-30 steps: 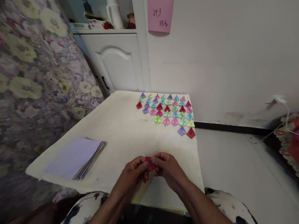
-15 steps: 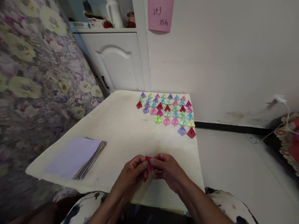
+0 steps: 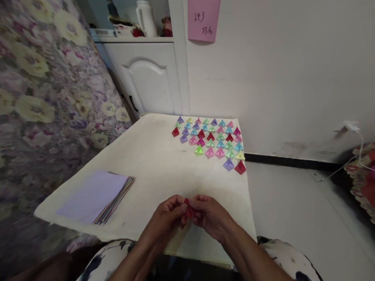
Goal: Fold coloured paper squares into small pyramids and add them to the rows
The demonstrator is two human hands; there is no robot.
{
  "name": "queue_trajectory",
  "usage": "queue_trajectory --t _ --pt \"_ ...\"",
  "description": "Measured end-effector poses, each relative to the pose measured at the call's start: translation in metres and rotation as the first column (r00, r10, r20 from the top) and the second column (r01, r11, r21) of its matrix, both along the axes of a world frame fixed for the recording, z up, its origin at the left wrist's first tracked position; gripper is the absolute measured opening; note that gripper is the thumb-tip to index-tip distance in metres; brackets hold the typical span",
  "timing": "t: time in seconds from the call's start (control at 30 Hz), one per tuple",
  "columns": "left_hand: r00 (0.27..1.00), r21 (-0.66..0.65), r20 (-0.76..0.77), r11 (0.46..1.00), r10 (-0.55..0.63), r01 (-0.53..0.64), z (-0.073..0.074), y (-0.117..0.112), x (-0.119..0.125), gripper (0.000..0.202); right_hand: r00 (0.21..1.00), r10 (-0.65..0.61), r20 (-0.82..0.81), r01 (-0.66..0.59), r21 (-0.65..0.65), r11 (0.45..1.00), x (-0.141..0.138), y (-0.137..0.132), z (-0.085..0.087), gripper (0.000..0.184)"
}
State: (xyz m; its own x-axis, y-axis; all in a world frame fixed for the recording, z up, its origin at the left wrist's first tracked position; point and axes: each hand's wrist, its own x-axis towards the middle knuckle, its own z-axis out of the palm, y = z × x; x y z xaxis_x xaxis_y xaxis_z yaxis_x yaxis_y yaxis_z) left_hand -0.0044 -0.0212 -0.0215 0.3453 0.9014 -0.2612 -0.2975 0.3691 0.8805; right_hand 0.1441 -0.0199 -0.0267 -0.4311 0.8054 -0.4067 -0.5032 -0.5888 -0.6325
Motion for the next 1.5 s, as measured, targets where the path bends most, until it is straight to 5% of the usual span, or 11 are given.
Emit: queue_trajectory --t 0.33,0.73,0.93,1.07,1.2,1.5 --pt "0.988 -0.075 0.15 0.997 0.045 -0.034 0.002 0.0 -0.004 0.014 0.992 -0.062 -0.113 0.055 -0.065 0.996 -0.008 -0.002 -0.008 0.019" --pt "0.986 -0.123 0.134 0.989 0.096 -0.08 0.004 -0.002 0.0 0.02 0.977 -0.199 -0.078 0.194 -0.066 0.979 -0.022 -0.009 -0.012 0.024" --pt "0.978 -0.149 0.143 0.98 0.151 -0.129 0.002 -0.002 0.0 0.021 0.963 -0.26 0.064 0.259 0.03 0.965 -0.027 -0.009 -0.009 0.027" --pt "0.976 -0.168 0.08 0.968 0.201 -0.185 0.003 0.0 -0.001 0.024 0.903 -0.315 0.291 0.243 0.258 0.935 -0.025 -0.009 -0.004 0.021" --pt "0.978 -0.068 -0.015 0.976 0.207 -0.208 0.004 0.001 -0.004 0.022 0.874 -0.265 0.407 0.106 0.374 0.921 -0.017 -0.008 0.003 0.009" --pt "0.933 0.273 -0.319 0.959 0.165 -0.076 0.003 0.0 -0.003 0.013 0.817 -0.274 0.507 0.034 0.432 0.901 -0.012 -0.002 0.002 0.009"
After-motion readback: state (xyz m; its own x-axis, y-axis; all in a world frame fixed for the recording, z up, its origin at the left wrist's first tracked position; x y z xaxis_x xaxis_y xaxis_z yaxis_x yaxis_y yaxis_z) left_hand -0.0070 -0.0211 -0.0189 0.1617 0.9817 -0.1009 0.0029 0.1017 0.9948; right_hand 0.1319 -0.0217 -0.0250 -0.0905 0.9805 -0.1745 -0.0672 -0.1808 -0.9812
